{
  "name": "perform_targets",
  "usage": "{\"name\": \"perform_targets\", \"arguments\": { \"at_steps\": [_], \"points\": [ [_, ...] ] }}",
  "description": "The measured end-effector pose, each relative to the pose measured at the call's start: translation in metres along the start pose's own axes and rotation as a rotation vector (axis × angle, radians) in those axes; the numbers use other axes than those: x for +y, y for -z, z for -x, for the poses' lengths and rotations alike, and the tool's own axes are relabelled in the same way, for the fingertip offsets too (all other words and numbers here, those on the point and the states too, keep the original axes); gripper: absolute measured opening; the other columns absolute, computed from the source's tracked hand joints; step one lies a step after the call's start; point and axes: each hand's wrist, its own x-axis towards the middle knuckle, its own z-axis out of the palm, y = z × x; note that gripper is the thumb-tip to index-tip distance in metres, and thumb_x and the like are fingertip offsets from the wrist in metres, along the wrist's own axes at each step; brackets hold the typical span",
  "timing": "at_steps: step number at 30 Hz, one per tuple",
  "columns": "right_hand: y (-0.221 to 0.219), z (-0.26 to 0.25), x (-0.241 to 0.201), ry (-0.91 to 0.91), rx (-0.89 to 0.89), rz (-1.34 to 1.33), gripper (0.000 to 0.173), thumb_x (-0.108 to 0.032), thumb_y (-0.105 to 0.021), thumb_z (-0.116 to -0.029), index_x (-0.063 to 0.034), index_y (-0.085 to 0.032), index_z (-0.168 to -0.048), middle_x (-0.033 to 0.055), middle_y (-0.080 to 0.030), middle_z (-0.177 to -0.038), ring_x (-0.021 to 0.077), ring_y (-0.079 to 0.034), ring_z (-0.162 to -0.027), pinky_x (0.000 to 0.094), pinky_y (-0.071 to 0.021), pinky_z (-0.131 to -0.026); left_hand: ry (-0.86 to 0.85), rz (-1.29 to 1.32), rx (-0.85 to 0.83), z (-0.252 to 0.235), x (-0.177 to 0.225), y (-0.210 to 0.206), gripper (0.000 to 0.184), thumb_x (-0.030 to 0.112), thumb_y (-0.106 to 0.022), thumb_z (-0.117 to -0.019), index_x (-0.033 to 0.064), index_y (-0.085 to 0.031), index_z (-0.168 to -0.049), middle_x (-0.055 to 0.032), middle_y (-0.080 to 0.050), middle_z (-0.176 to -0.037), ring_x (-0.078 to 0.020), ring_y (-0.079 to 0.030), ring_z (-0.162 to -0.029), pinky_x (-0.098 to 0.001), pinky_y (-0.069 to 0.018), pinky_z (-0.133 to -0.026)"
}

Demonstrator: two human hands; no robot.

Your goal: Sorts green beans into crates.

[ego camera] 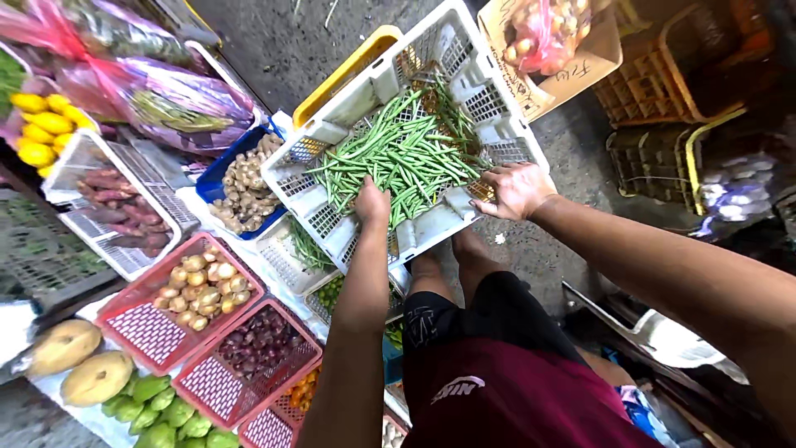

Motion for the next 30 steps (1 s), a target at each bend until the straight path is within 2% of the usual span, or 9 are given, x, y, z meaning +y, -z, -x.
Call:
{"name": "perform_targets", "arguments": {
  "at_steps": [5,8,12,17,21,23,25,27,30],
  "points": [
    [0.006,-0.001,-0.004,-0.039,-0.049,0.006,0.074,-0.077,-0.049,-0.0848,-0.0116,-0.073,-0.108,0.0094,-0.075,-0.106,0.0313,-0.070,-0.105,0.0518,-0.0564,-0.087,-0.085,0.150,-0.056,0.011,-0.025,0.019,0.047,0.030,-0.072,-0.0906,0.0095,-0.066,-0.132,-0.0170,-0.071,-0.121,-0.0370,-0.068,-0.112,-0.0637,-0.0548,-0.093],
    [0.008,-0.001,-0.006,-0.041,-0.046,-0.004,0.074,-0.078,-0.049,-0.0839,-0.0120,-0.074,-0.106,0.0089,-0.074,-0.103,0.0303,-0.071,-0.103,0.0514,-0.0564,-0.086,-0.207,0.307,-0.062,0.050,-0.031,0.067,0.042,0.027,-0.070,-0.0922,0.0094,-0.067,-0.130,-0.0145,-0.071,-0.118,-0.0320,-0.069,-0.108,-0.0605,-0.0551,-0.092],
    [0.013,0.000,-0.007,-0.045,-0.071,-0.031,0.072,-0.076,-0.049,-0.0864,-0.0121,-0.074,-0.107,0.0091,-0.075,-0.105,0.0308,-0.071,-0.104,0.0521,-0.0559,-0.086,-0.492,0.256,0.130,0.077,-0.022,0.184,0.022,0.019,-0.064,-0.0951,0.0095,-0.068,-0.114,-0.0124,-0.070,-0.088,-0.0271,-0.069,-0.075,-0.0553,-0.0571,-0.067],
    [0.012,0.000,-0.006,-0.035,-0.093,-0.033,0.075,-0.077,-0.045,-0.0888,-0.0115,-0.074,-0.111,0.0099,-0.074,-0.109,0.0315,-0.070,-0.108,0.0532,-0.0558,-0.088,-0.555,-0.087,0.231,0.005,0.039,0.296,0.025,0.018,-0.058,-0.0969,0.0042,-0.066,-0.115,-0.0255,-0.069,-0.106,-0.0460,-0.067,-0.102,-0.0727,-0.0487,-0.085],
    [0.003,0.001,-0.001,-0.003,-0.054,-0.017,0.075,-0.080,-0.044,-0.0861,-0.0132,-0.073,-0.106,0.0084,-0.074,-0.106,0.0299,-0.070,-0.106,0.0513,-0.0562,-0.088,-0.513,-0.086,0.063,-0.096,0.068,0.252,0.031,0.027,-0.062,-0.0969,0.0062,-0.068,-0.120,-0.0249,-0.069,-0.113,-0.0447,-0.066,-0.109,-0.0726,-0.0480,-0.092],
    [0.005,0.002,0.000,-0.014,-0.080,-0.021,0.076,-0.080,-0.045,-0.0854,-0.0137,-0.073,-0.109,0.0086,-0.074,-0.110,0.0305,-0.069,-0.108,0.0522,-0.0556,-0.090,-0.527,0.040,0.057,-0.116,0.065,0.222,0.041,0.039,-0.061,-0.1013,0.0079,-0.069,-0.128,-0.0191,-0.069,-0.125,-0.0360,-0.065,-0.119,-0.0627,-0.0484,-0.104],
    [0.004,0.002,0.001,-0.007,-0.077,-0.035,0.077,-0.081,-0.045,-0.0848,-0.0133,-0.073,-0.108,0.0087,-0.074,-0.107,0.0306,-0.070,-0.106,0.0527,-0.0561,-0.088,-0.550,0.214,0.280,-0.089,0.058,0.209,0.044,0.036,-0.056,-0.1032,0.0059,-0.064,-0.134,-0.0155,-0.067,-0.131,-0.0260,-0.066,-0.120,-0.0472,-0.0522,-0.106],
    [0.005,0.001,0.002,0.003,-0.077,-0.053,0.078,-0.082,-0.044,-0.0854,-0.0121,-0.072,-0.106,0.0096,-0.073,-0.104,0.0317,-0.070,-0.104,0.0532,-0.0562,-0.086,-0.623,0.331,0.431,-0.039,0.055,0.189,0.040,0.025,-0.054,-0.1030,0.0006,-0.061,-0.134,-0.0178,-0.068,-0.123,-0.0244,-0.069,-0.107,-0.0418,-0.0569,-0.095],
    [0.002,0.001,0.000,0.011,-0.055,-0.097,0.079,-0.081,-0.044,-0.0853,-0.0114,-0.074,-0.107,0.0115,-0.074,-0.104,0.0336,-0.070,-0.103,0.0551,-0.0562,-0.086,-0.730,0.128,0.203,0.007,0.056,0.111,0.038,0.009,-0.059,-0.0971,0.0029,-0.064,-0.134,-0.0162,-0.067,-0.130,-0.0279,-0.065,-0.122,-0.0476,-0.0527,-0.106]
  ]
}}
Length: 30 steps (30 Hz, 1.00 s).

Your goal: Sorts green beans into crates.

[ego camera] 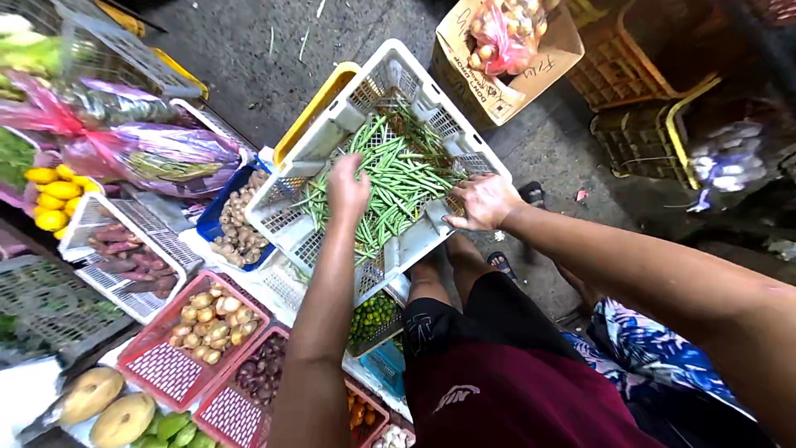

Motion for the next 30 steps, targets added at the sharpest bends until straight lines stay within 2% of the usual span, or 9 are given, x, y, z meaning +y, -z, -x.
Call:
{"name": "perform_targets", "arguments": {
  "at_steps": [2,4,7,9,12,15,20,26,30],
  "points": [
    [0.001,0.000,0.001,0.002,0.007,-0.010,0.076,-0.080,-0.044,-0.0858,-0.0122,-0.073,-0.106,0.0108,-0.074,-0.103,0.0330,-0.070,-0.103,0.0546,-0.0561,-0.085,-0.044,-0.206,-0.267,0.005,-0.008,-0.061,0.069,0.013,-0.074,-0.0869,0.0146,-0.051,-0.152,-0.0117,-0.046,-0.158,-0.0315,-0.041,-0.148,-0.0549,-0.0335,-0.122],
    [0.001,0.000,0.000,0.009,0.003,-0.009,0.076,-0.079,-0.043,-0.0864,-0.0123,-0.073,-0.104,0.0107,-0.073,-0.102,0.0325,-0.070,-0.103,0.0541,-0.0560,-0.084,-0.029,-0.364,-0.386,0.010,-0.020,-0.100,0.096,0.029,-0.084,-0.0795,0.0239,-0.035,-0.162,-0.0113,-0.027,-0.170,-0.0361,-0.027,-0.155,-0.0614,-0.0231,-0.124],
    [0.002,0.000,0.002,0.016,-0.017,0.005,0.075,-0.080,-0.042,-0.0858,-0.0139,-0.073,-0.105,0.0093,-0.073,-0.103,0.0311,-0.070,-0.103,0.0534,-0.0557,-0.083,0.051,-0.317,-0.241,0.042,-0.016,-0.117,0.072,0.031,-0.086,-0.0797,0.0220,-0.058,-0.146,-0.0155,-0.056,-0.144,-0.0392,-0.054,-0.130,-0.0605,-0.0422,-0.110],
    [0.006,-0.001,-0.001,0.014,-0.054,0.002,0.074,-0.079,-0.043,-0.0854,-0.0149,-0.073,-0.106,0.0089,-0.073,-0.104,0.0307,-0.070,-0.104,0.0533,-0.0559,-0.083,0.149,-0.242,-0.232,0.075,-0.012,-0.122,0.059,0.029,-0.082,-0.0832,0.0202,-0.063,-0.138,-0.0143,-0.059,-0.139,-0.0369,-0.056,-0.125,-0.0575,-0.0452,-0.107],
    [0.017,-0.003,-0.003,-0.001,-0.142,-0.024,0.071,-0.076,-0.047,-0.0871,-0.0137,-0.072,-0.110,0.0102,-0.072,-0.109,0.0315,-0.068,-0.110,0.0534,-0.0551,-0.086,0.238,-0.048,-0.265,0.092,-0.006,-0.105,0.058,0.039,-0.076,-0.0893,0.0254,-0.060,-0.144,-0.0067,-0.054,-0.150,-0.0290,-0.056,-0.132,-0.0531,-0.0473,-0.109],
    [0.019,-0.005,-0.001,0.008,-0.144,-0.031,0.070,-0.075,-0.049,-0.0871,-0.0128,-0.072,-0.109,0.0109,-0.073,-0.108,0.0321,-0.068,-0.109,0.0529,-0.0561,-0.085,0.255,0.048,-0.120,0.063,-0.013,-0.070,0.050,0.041,-0.068,-0.0947,0.0198,-0.064,-0.140,-0.0057,-0.060,-0.143,-0.0255,-0.061,-0.128,-0.0534,-0.0527,-0.104],
    [0.015,-0.004,-0.001,0.004,-0.091,-0.009,0.072,-0.077,-0.047,-0.0857,-0.0133,-0.072,-0.109,0.0097,-0.073,-0.107,0.0309,-0.069,-0.106,0.0512,-0.0564,-0.084,0.304,-0.185,0.003,-0.017,-0.055,-0.079,0.067,0.025,-0.063,-0.0963,0.0071,-0.041,-0.157,-0.0141,-0.046,-0.159,-0.0309,-0.042,-0.148,-0.0515,-0.0330,-0.122],
    [0.025,-0.003,-0.008,-0.112,-0.191,-0.071,0.069,-0.071,-0.050,-0.0902,-0.0115,-0.070,-0.119,0.0122,-0.071,-0.118,0.0336,-0.066,-0.116,0.0560,-0.0536,-0.093,0.533,-0.047,-0.154,0.001,-0.041,-0.089,0.046,0.033,-0.066,-0.0968,0.0061,-0.062,-0.134,-0.0200,-0.068,-0.126,-0.0391,-0.066,-0.117,-0.0636,-0.0525,-0.099],
    [0.026,-0.009,-0.010,-0.152,-0.183,-0.068,0.059,-0.064,-0.056,-0.0898,-0.0135,-0.071,-0.117,0.0116,-0.072,-0.116,0.0345,-0.067,-0.112,0.0592,-0.0547,-0.088,0.667,0.310,-0.117,0.036,-0.039,-0.047,0.046,0.032,-0.048,-0.1079,0.0033,-0.052,-0.144,-0.0244,-0.067,-0.122,-0.0382,-0.067,-0.113,-0.0610,-0.0535,-0.098]
  ]
}}
